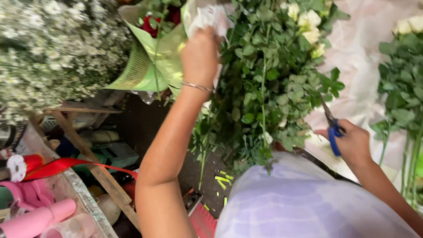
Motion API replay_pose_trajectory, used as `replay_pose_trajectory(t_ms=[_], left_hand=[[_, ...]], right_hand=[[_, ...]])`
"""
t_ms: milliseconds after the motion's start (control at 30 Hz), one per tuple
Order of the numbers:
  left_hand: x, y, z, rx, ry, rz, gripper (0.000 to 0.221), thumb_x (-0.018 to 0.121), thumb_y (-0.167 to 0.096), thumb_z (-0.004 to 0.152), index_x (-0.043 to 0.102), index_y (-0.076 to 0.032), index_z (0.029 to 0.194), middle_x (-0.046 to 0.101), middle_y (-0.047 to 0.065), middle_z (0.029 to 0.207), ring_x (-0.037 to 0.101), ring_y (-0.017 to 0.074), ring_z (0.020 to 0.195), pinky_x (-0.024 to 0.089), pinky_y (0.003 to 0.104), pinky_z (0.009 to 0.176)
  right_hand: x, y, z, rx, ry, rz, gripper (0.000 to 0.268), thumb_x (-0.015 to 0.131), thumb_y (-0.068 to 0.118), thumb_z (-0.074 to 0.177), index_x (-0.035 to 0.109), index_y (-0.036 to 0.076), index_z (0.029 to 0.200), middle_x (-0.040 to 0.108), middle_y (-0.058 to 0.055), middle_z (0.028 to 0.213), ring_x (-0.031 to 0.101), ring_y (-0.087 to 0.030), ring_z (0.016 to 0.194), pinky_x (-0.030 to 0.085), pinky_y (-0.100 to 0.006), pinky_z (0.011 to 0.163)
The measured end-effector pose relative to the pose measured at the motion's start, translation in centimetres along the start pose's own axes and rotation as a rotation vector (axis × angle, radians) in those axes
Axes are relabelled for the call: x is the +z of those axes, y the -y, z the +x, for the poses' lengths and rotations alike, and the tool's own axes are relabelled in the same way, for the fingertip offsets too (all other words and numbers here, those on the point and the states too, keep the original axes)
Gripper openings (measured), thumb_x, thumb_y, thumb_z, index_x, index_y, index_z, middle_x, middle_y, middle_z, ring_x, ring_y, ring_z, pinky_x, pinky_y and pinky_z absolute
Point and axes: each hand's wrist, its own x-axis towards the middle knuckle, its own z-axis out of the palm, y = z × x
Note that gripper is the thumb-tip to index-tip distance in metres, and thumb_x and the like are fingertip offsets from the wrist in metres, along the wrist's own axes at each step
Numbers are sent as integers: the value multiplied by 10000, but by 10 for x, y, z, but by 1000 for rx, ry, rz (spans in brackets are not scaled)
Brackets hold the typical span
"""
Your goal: The person trims the stems of white roses using shears and removes leaves by hand.
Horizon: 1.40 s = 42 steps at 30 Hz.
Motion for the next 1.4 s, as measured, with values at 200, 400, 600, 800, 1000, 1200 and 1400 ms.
replay_pose_trajectory(t_ms=[200,400,600,800,1000,1200,1400], left_hand=[[30,-92,-62,-73,803,-310,589,756,-567,866,508,-72,666,524,63,637,519,203,586,446,345,538],[-2,-94,-62,-123,759,-875,241,778,-300,882,786,-143,700,674,0,573,414,63,417,365,246,473],[-81,-88,-29,-162,870,-1477,157,727,-149,926,767,-10,988,792,116,864,735,139,720,623,205,636],[-102,-84,-14,192,294,-1634,108,668,-112,993,737,-30,979,767,135,876,715,178,752,567,239,598],[-91,-76,-9,-9,-433,-1349,212,746,-62,827,675,-84,628,632,-9,569,398,46,512,285,244,474],[-113,-92,-28,171,-437,-1380,180,616,-83,953,691,-23,801,680,92,679,664,190,569,582,297,571],[-103,-84,-37,239,-361,-1424,138,590,-106,1046,709,-37,1051,737,142,864,699,222,722,643,325,645]], right_hand=[[2,43,-11,-208,44,404,366,911,302,736,715,52,919,557,5,718,418,-98,686,373,-223,636],[2,40,-24,-201,-15,452,357,934,276,720,688,57,857,602,8,739,463,-88,732,424,-224,717],[-1,32,-23,-289,-103,506,330,926,218,753,654,75,875,668,-5,765,514,-81,742,457,-236,751],[23,17,-19,-277,21,517,376,799,303,861,572,70,1048,637,-32,909,607,-128,831,502,-277,804],[9,75,-29,245,437,978,233,543,258,1038,521,33,1096,566,-159,1039,585,-147,738,566,-256,694],[5,77,-15,48,475,1225,272,508,279,1071,537,20,1149,532,-157,1091,540,-116,861,541,-166,702],[-11,82,-13,-252,237,612,289,748,251,931,555,69,1046,634,-96,967,746,-217,876,572,-284,753]])
